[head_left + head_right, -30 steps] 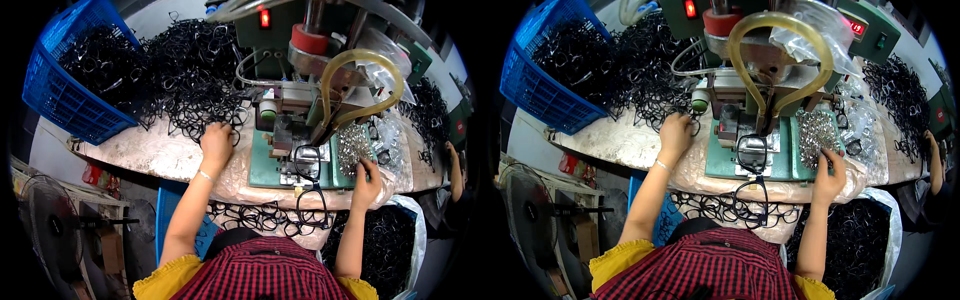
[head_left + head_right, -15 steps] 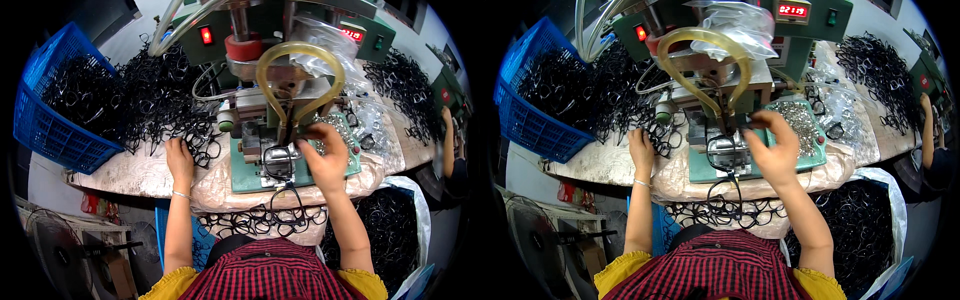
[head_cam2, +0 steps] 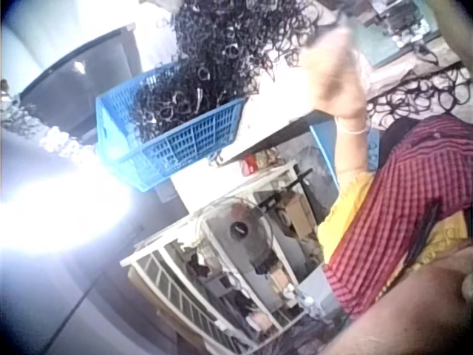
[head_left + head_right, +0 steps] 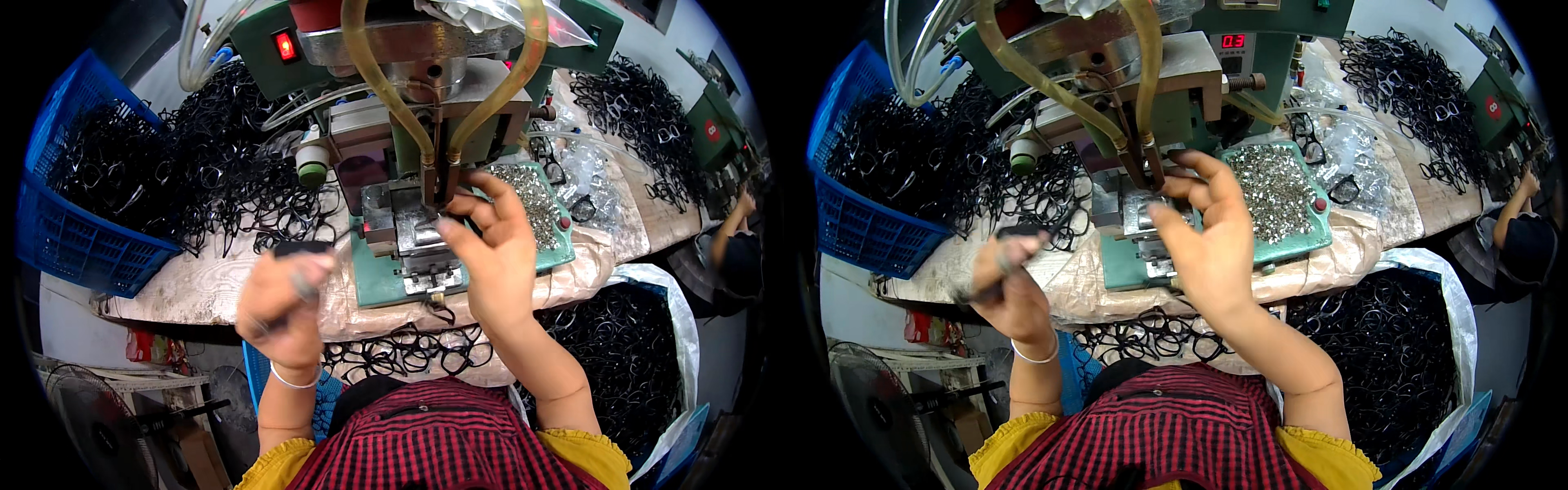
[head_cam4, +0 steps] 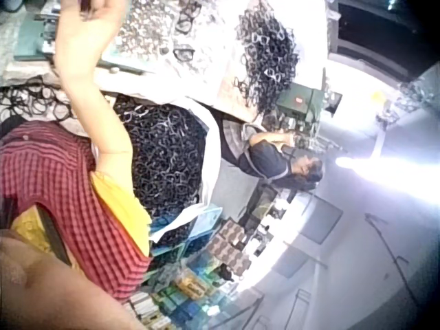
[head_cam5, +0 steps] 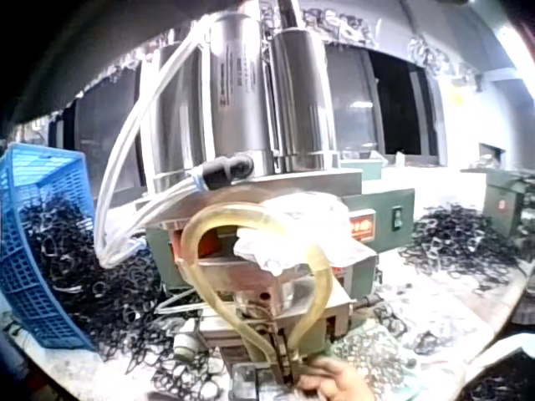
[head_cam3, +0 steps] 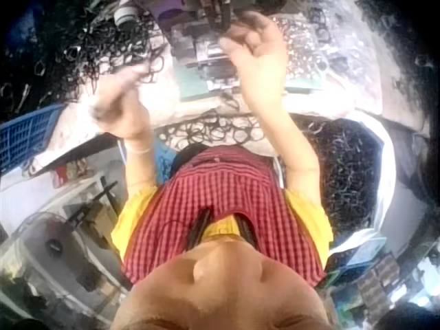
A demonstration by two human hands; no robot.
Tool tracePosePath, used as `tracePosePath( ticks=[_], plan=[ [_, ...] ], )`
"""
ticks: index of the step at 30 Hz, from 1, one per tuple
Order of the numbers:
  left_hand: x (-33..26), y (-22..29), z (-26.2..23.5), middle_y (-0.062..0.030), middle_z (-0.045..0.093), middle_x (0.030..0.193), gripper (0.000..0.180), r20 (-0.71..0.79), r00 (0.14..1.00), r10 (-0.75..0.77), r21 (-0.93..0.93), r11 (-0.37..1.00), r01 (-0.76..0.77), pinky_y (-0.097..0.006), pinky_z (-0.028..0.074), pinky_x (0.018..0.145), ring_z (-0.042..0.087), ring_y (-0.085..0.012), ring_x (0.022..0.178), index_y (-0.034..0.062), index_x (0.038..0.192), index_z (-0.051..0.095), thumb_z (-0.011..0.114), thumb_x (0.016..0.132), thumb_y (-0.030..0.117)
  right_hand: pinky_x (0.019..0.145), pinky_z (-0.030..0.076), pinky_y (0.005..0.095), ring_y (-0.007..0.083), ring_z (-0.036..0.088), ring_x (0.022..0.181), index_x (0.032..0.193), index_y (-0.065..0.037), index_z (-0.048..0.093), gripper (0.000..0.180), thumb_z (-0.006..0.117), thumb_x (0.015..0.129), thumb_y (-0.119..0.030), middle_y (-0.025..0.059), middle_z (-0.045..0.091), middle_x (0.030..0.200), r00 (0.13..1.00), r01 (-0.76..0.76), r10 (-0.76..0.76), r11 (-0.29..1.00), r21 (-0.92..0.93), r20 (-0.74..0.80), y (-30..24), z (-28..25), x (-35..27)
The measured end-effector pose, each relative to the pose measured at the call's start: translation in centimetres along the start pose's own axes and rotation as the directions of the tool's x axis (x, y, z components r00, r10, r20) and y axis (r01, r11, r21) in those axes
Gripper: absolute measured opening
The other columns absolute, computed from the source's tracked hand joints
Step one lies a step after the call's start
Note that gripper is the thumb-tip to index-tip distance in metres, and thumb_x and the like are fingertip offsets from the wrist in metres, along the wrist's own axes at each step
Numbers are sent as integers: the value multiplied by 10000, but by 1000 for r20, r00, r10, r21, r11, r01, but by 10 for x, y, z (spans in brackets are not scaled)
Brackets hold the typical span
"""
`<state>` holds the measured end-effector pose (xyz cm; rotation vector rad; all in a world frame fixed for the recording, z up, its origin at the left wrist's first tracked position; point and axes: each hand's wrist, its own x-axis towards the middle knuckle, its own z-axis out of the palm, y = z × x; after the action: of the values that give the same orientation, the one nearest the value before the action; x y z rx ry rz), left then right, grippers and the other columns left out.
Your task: The person repeatedly picks up black eyeglass frames, places them into a green machine, and presses a lever to process each frame. Finished frames are placed on the table or into a pile. The person also briefly uses pliers to adjust a frame and moves a blue crate of frames.
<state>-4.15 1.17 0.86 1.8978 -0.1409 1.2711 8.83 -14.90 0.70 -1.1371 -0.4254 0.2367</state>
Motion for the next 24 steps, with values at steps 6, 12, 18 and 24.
tracePosePath(
  ticks=[6, 12, 18, 24],
  plan=[
    [0, -7, 39, -17, 715, 978, 187, 522, 813, 257, 13, 951, -309, -465, 506, 885, 604, -208, 693, 143, 881, 732, 742, 699, 105, 1058, 364, 443, 372, 486, 1237, 955, -63, 702, 213, 680, 756, -138, 194, 609, 1210, 937, 274, -309, 374, -886, 160, 21, -75, 23],
    [7, -16, 46, -7, 709, 1006, 233, 525, 792, 311, -18, 935, -355, -441, 504, 822, 484, -191, 595, 135, 899, 722, 765, 672, 97, 1043, 359, 465, 372, 445, 1270, 874, -93, 709, 128, 710, 755, -140, 186, 582, 1227, 913, 189, -394, 183, -965, 104, 64, -140, 19],
    [-6, -9, 42, -27, 698, 1071, 242, 499, 829, 254, 59, 944, -325, -462, 495, 892, 547, -205, 682, 119, 917, 709, 742, 682, 72, 949, 420, 471, 338, 469, 1251, 854, -37, 596, 114, 663, 777, -86, 149, 560, 1255, 850, 471, -277, 22, -882, 447, 61, -117, 48],
    [-84, 16, 6, -118, 646, 1197, 268, 249, 967, 48, 318, 939, -129, -446, 439, 954, 621, -284, 1071, 83, 980, 660, 717, 719, 66, 910, 480, 334, 221, 627, 1003, 1072, 9, 666, 205, 631, 888, -75, 114, 676, 1075, 935, 160, -350, 563, -811, -58, 71, -156, 28]
  ],
)
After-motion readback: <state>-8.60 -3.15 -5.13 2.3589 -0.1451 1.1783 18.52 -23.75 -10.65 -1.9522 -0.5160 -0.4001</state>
